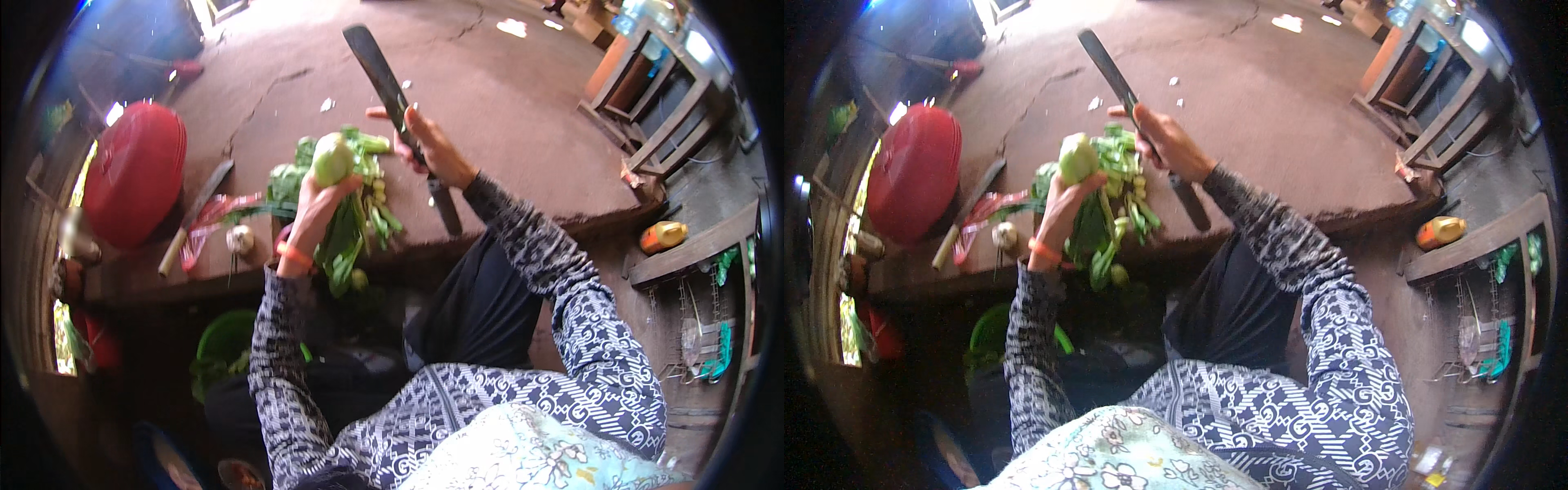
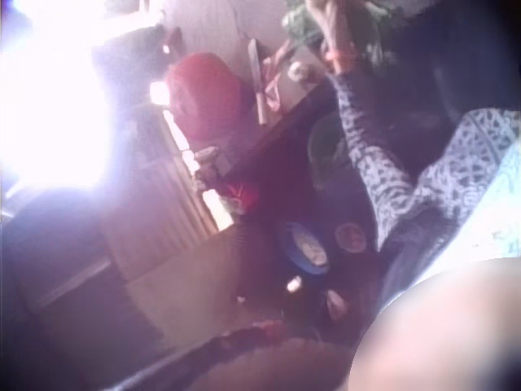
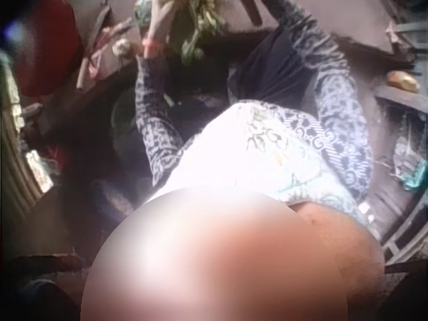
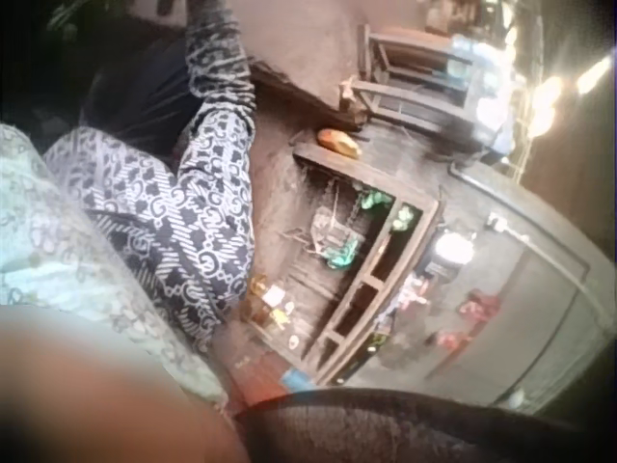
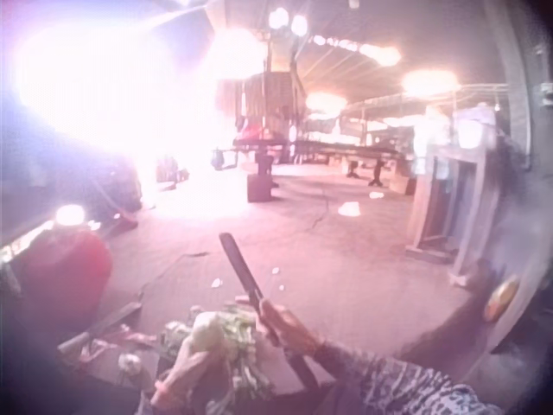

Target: The person sits on the floor and uses a knife to trim and cut leafy green vegetables, placing the prepared pieces into a green basket. The person handles the vegetables one at a time, removing outer leaves and cutting the stems.

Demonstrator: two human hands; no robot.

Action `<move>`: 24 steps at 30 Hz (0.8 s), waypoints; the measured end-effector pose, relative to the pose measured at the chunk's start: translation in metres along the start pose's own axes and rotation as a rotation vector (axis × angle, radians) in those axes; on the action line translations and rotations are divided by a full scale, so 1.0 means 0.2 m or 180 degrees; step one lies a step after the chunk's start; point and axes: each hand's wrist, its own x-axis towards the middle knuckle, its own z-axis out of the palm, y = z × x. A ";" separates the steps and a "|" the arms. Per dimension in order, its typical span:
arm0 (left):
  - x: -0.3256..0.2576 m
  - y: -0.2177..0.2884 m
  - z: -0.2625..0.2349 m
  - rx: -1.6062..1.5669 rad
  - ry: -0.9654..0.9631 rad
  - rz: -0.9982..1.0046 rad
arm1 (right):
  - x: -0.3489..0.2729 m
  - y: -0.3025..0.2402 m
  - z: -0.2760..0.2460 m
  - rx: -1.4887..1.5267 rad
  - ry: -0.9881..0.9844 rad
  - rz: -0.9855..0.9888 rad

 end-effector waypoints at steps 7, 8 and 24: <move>0.02 -0.11 0.04 0.1109 -0.0073 0.0489 | -0.05 0.05 0.08 -0.1206 -0.0650 -0.0239; 0.01 -0.10 0.04 0.1153 -0.0087 0.0517 | -0.06 0.06 0.09 -0.1331 -0.0677 -0.0281; -0.03 -0.09 0.04 0.1186 0.0012 0.0218 | -0.08 0.09 0.08 -0.2091 -0.0768 -0.0389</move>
